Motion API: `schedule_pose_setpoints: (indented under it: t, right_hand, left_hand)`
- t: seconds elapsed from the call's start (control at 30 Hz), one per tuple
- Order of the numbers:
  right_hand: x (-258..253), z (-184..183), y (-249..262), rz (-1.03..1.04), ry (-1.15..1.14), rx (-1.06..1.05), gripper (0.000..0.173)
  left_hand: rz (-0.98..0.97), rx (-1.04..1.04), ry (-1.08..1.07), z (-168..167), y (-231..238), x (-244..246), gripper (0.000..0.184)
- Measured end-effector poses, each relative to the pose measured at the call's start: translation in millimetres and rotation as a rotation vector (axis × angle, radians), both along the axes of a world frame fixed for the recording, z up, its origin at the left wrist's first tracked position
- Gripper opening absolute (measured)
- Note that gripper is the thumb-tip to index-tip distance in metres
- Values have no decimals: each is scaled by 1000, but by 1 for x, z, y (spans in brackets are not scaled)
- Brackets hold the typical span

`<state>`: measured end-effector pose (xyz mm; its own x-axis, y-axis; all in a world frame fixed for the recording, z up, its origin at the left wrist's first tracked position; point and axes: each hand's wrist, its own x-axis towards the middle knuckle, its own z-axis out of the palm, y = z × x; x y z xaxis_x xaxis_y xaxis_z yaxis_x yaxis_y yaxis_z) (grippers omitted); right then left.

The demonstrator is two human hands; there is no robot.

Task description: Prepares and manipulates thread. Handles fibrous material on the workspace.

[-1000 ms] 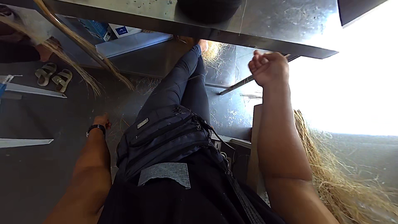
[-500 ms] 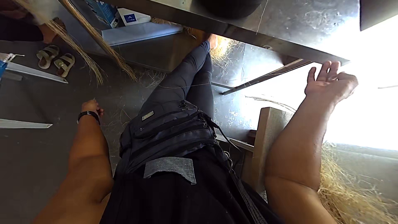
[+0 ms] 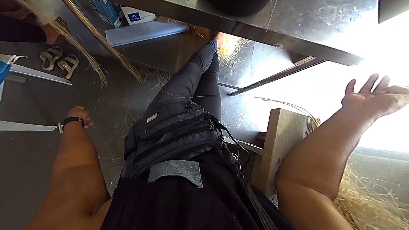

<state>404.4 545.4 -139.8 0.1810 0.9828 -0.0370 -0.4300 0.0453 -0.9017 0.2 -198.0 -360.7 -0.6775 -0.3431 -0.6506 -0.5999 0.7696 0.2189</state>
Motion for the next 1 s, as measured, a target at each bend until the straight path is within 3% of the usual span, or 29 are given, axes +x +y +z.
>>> schedule_pose_setpoints:
  t: [0.1, 0.2, 0.4, 0.57, 0.7, 0.83, 0.9, 1.0]
  right_hand:
    - [-15, 1, -7, 78, 20, -60, 33]
    - [-21, -3, -4, 140, 23, -66, 33]
    - [-16, -2, -3, 154, 75, -63, 35]
    - [-9, -1, 4, 149, 171, -50, 29]
    - [0, -3, 12, 98, 322, -34, 24]
    - [11, -4, 16, 70, 406, -19, 25]
    - [15, -4, 17, 63, 408, -3, 28]
    - [20, -4, 18, 48, 380, 27, 35]
  left_hand:
    - [-209, 8, 44, 14, 49, -1, 55]
    - [-409, 157, 156, 45, 120, -2, 42]
    - [-1144, 588, 198, 95, 255, 33, 41]
    - [-1538, 629, 348, 90, 295, 66, 30]
    - [-1364, 763, 365, 82, 281, 60, 30]
    - [-800, 1000, 160, 58, 238, 38, 25]
    - [-587, 963, 111, 41, 210, 24, 26]
    - [-339, 741, 137, 12, 159, 12, 27]
